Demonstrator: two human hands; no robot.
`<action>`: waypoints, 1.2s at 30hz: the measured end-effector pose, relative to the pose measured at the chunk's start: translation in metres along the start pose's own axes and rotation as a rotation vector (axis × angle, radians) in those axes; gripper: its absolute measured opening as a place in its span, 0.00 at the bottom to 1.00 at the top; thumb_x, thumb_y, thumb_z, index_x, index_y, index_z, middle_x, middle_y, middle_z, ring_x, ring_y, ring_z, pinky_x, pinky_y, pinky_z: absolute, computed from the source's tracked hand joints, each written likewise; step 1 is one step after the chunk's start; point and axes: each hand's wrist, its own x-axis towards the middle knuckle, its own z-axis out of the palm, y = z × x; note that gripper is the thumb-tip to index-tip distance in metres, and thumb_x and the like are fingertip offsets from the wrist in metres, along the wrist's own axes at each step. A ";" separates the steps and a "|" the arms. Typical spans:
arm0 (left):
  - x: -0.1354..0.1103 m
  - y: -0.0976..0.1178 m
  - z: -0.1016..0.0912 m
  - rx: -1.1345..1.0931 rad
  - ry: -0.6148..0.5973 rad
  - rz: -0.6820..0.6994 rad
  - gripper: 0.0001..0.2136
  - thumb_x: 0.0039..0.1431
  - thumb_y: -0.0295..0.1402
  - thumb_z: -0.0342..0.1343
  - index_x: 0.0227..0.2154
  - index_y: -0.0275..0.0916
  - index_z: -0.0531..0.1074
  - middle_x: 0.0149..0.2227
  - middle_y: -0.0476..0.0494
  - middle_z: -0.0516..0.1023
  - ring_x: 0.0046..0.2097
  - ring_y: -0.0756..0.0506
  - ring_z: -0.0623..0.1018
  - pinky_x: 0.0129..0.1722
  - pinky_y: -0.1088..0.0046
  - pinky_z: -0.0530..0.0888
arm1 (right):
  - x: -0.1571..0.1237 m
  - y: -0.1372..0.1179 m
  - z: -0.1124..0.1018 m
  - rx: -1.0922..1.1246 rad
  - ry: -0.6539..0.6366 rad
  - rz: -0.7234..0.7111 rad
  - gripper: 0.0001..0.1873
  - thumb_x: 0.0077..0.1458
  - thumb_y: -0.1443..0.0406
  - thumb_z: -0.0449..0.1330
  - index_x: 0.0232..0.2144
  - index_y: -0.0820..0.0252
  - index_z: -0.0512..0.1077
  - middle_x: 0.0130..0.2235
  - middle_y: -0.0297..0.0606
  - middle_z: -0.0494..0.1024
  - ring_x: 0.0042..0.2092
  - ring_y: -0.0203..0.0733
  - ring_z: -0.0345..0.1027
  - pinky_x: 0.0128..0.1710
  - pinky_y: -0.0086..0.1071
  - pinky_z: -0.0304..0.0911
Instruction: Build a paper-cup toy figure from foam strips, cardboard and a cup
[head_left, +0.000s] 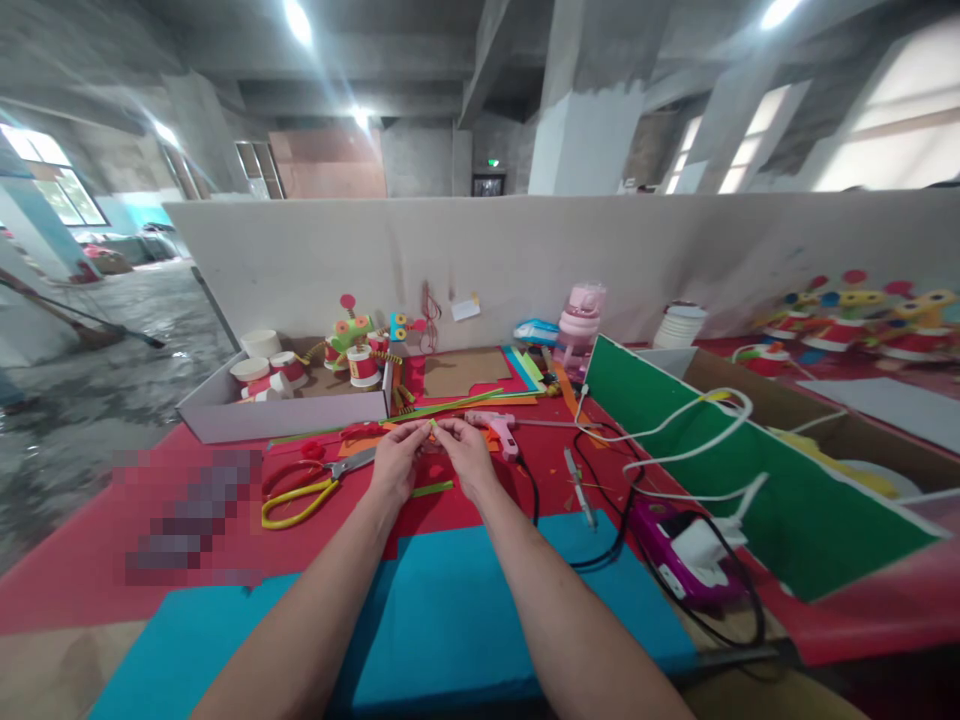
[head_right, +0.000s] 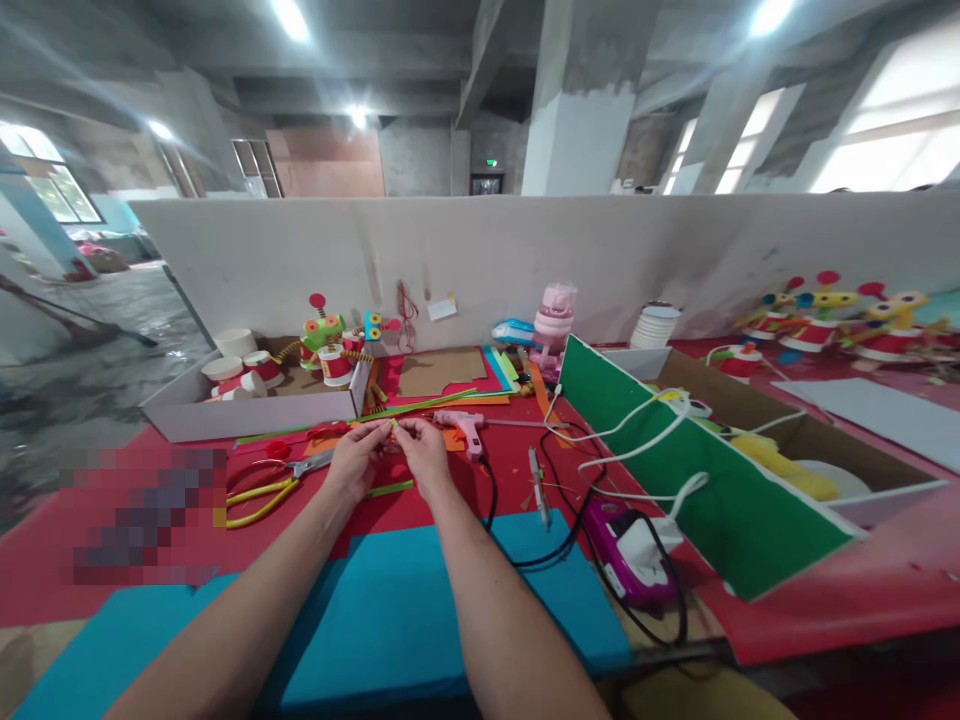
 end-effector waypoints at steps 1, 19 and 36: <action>0.000 0.000 0.000 -0.001 -0.004 -0.001 0.16 0.33 0.34 0.72 0.28 0.33 0.78 0.23 0.47 0.78 0.25 0.53 0.74 0.27 0.78 0.68 | 0.000 0.000 0.000 -0.002 0.001 0.000 0.17 0.39 0.55 0.67 0.28 0.61 0.72 0.27 0.33 0.76 0.29 0.37 0.70 0.37 0.35 0.68; 0.002 0.001 -0.003 0.030 -0.014 -0.019 0.14 0.33 0.34 0.71 0.26 0.34 0.76 0.21 0.49 0.75 0.23 0.53 0.72 0.27 0.77 0.68 | -0.001 -0.002 0.001 -0.031 0.001 0.016 0.18 0.37 0.55 0.68 0.27 0.60 0.72 0.26 0.32 0.75 0.30 0.38 0.70 0.37 0.35 0.67; 0.003 0.002 -0.005 0.054 -0.007 -0.028 0.14 0.33 0.33 0.69 0.24 0.34 0.75 0.19 0.51 0.72 0.22 0.54 0.69 0.25 0.78 0.64 | 0.000 0.001 0.000 -0.036 -0.026 0.023 0.15 0.38 0.56 0.67 0.26 0.60 0.71 0.26 0.31 0.75 0.29 0.36 0.69 0.36 0.32 0.66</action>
